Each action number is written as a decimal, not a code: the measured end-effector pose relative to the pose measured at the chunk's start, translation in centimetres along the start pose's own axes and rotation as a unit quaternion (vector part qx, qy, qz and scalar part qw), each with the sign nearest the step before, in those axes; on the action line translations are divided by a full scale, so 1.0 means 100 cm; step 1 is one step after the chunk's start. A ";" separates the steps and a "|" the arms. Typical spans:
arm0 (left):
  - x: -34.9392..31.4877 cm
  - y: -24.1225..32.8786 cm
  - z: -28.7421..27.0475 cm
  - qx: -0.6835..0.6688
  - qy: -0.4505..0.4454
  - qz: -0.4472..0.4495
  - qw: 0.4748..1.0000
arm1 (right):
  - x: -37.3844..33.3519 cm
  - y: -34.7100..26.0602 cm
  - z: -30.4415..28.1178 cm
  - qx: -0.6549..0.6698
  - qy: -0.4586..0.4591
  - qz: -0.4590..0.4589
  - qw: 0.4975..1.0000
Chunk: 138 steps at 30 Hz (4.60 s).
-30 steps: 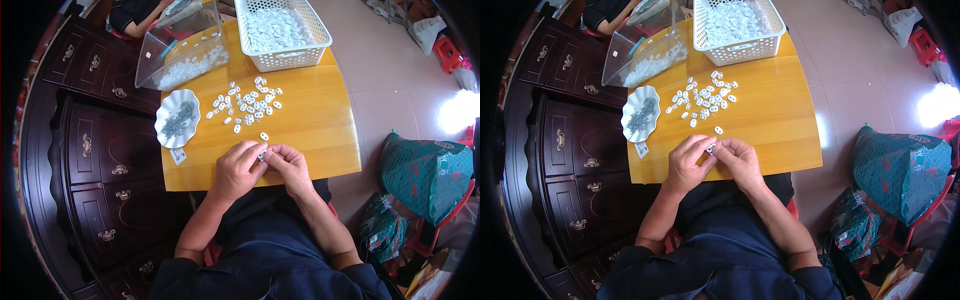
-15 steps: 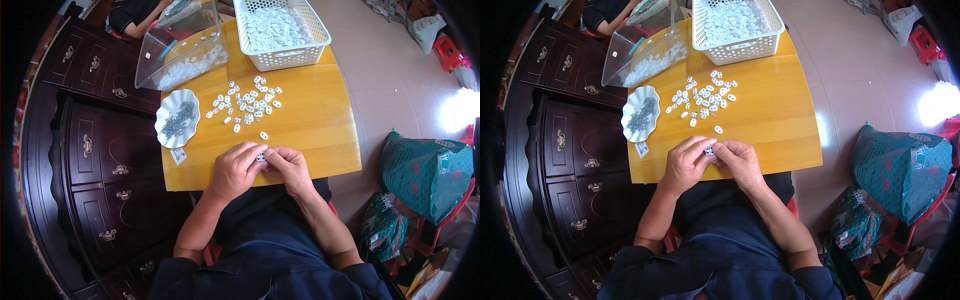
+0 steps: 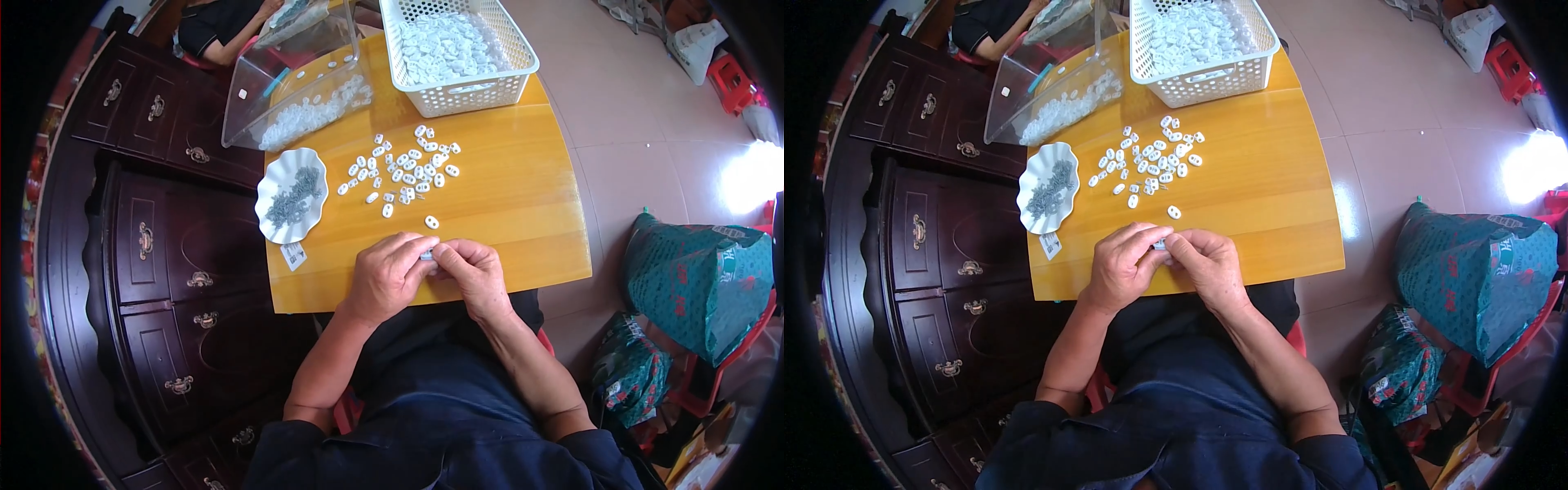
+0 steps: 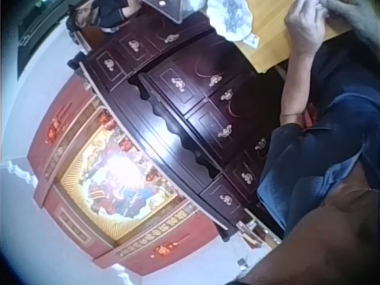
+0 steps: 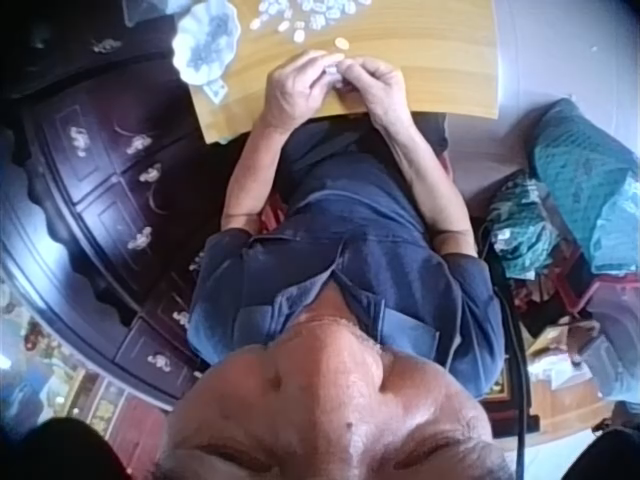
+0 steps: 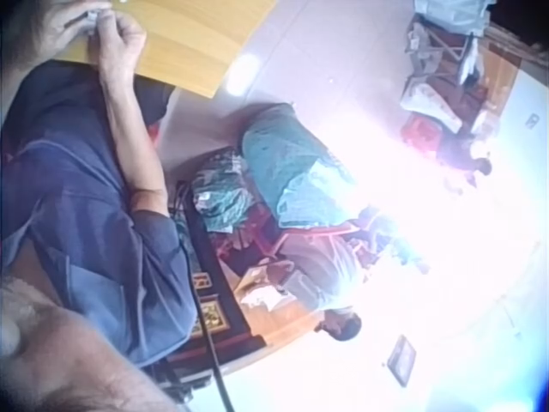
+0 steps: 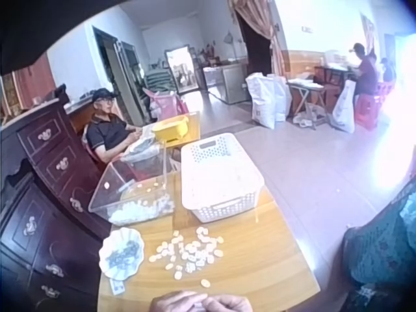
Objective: Inserting small metal pins into white plastic components at a workbench.
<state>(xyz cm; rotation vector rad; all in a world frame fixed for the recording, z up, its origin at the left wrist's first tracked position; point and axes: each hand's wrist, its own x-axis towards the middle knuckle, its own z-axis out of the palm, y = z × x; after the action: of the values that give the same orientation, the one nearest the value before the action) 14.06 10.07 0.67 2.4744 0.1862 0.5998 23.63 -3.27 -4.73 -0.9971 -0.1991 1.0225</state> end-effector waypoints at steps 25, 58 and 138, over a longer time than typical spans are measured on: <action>0.006 -0.004 0.000 -0.044 -0.018 -0.032 0.998 | 0.000 -0.003 0.002 -0.008 0.016 -0.035 0.999; 0.124 -0.035 -0.035 0.041 -0.044 -0.065 0.996 | 0.004 -0.002 -0.002 -0.026 -0.021 -0.005 0.999; 0.027 -0.121 -0.029 0.311 -0.004 -0.136 0.941 | 0.001 -0.004 -0.001 -0.042 -0.030 -0.007 0.999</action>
<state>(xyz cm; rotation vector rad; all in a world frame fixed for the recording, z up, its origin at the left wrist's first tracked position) 15.14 22.20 -3.12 2.9697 0.8103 0.4558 23.97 -3.31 -4.46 -1.0405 -0.2998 1.0389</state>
